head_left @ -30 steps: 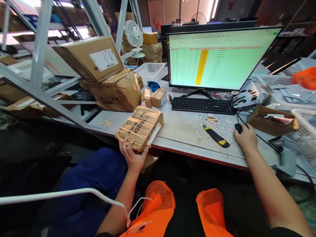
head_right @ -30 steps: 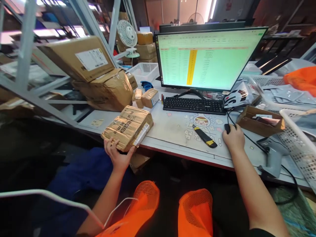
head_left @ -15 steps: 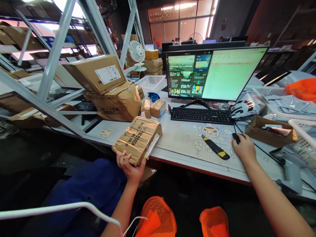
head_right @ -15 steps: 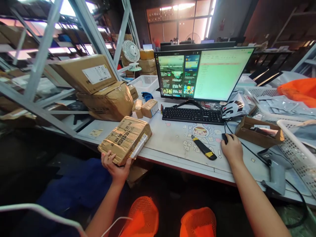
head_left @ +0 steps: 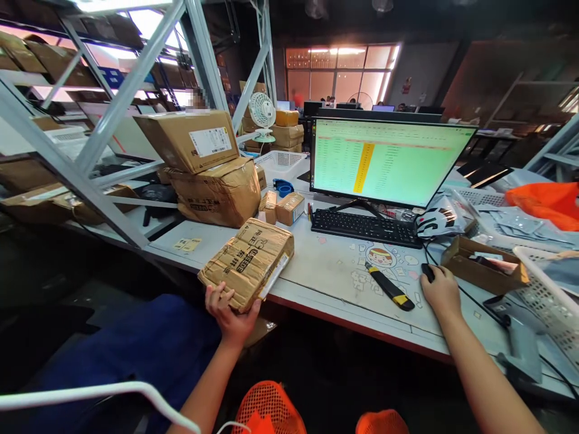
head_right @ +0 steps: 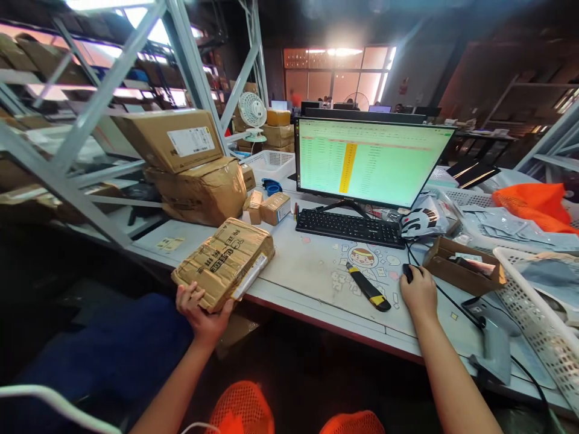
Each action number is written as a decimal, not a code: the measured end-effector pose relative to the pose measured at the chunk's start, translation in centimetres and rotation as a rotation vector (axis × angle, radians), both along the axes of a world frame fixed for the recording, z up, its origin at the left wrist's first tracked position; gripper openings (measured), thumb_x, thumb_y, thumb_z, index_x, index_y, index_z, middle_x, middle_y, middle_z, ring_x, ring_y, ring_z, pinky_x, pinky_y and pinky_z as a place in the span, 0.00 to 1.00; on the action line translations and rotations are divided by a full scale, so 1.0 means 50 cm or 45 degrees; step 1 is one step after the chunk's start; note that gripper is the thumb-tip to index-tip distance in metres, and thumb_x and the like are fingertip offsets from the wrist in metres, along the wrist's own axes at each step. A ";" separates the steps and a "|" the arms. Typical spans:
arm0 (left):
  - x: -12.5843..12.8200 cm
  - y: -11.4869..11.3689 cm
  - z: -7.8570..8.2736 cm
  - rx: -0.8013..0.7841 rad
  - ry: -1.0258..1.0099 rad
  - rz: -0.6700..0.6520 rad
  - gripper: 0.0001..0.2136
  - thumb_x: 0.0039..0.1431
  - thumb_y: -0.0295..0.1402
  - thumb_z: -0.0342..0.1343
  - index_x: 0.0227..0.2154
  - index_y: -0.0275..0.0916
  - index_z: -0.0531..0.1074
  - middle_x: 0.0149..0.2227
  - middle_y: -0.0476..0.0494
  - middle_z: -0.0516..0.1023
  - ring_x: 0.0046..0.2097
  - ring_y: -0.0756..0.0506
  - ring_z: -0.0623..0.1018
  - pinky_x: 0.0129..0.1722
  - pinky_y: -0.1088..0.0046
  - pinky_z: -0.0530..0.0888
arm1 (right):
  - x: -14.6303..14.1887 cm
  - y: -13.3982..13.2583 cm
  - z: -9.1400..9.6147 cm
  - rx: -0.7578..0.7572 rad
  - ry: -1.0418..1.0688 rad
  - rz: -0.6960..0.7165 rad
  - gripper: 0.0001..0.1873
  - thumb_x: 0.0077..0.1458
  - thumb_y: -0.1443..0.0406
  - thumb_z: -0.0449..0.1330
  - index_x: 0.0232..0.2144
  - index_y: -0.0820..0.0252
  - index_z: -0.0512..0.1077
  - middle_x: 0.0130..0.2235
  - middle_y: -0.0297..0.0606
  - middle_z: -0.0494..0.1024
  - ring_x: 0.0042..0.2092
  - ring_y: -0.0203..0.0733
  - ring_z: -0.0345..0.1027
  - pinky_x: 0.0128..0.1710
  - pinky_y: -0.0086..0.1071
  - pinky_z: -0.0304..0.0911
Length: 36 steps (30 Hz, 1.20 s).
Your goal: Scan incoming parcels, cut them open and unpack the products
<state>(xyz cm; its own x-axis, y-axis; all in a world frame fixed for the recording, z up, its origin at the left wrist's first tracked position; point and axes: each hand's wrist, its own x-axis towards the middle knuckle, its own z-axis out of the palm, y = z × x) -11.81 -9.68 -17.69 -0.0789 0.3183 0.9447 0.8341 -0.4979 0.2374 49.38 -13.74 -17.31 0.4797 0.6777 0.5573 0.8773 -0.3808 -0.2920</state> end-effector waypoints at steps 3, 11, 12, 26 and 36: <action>-0.002 -0.001 -0.006 -0.002 -0.007 -0.003 0.30 0.59 0.47 0.70 0.55 0.41 0.62 0.61 0.28 0.65 0.71 0.25 0.61 0.70 0.31 0.59 | 0.008 0.003 -0.006 0.022 -0.007 0.029 0.30 0.61 0.56 0.54 0.56 0.70 0.78 0.58 0.61 0.75 0.60 0.64 0.70 0.64 0.55 0.65; -0.007 0.002 -0.016 -0.074 -0.068 -0.006 0.30 0.58 0.50 0.70 0.53 0.41 0.62 0.59 0.29 0.66 0.72 0.24 0.61 0.69 0.32 0.61 | 0.011 0.009 -0.011 0.014 -0.030 0.053 0.29 0.62 0.57 0.54 0.56 0.71 0.78 0.57 0.62 0.76 0.60 0.63 0.70 0.64 0.54 0.65; -0.008 0.002 -0.015 -0.078 -0.079 -0.008 0.30 0.58 0.50 0.70 0.53 0.41 0.63 0.59 0.29 0.66 0.71 0.24 0.61 0.69 0.32 0.61 | 0.011 0.009 -0.011 0.010 -0.028 0.048 0.28 0.62 0.57 0.54 0.56 0.70 0.78 0.58 0.62 0.76 0.60 0.63 0.70 0.64 0.54 0.65; -0.020 -0.003 -0.010 -0.066 -0.021 -0.004 0.31 0.57 0.49 0.72 0.55 0.40 0.65 0.59 0.28 0.69 0.71 0.24 0.63 0.69 0.35 0.62 | 0.000 0.008 -0.001 -0.030 -0.025 0.017 0.28 0.62 0.58 0.53 0.56 0.68 0.77 0.58 0.60 0.75 0.59 0.61 0.69 0.62 0.51 0.65; -0.023 -0.001 -0.007 -0.109 -0.113 -0.072 0.30 0.55 0.51 0.72 0.52 0.41 0.66 0.58 0.29 0.70 0.70 0.23 0.64 0.69 0.33 0.59 | 0.001 0.011 -0.003 -0.034 -0.019 0.001 0.26 0.62 0.59 0.55 0.56 0.66 0.78 0.59 0.58 0.75 0.59 0.61 0.70 0.62 0.51 0.65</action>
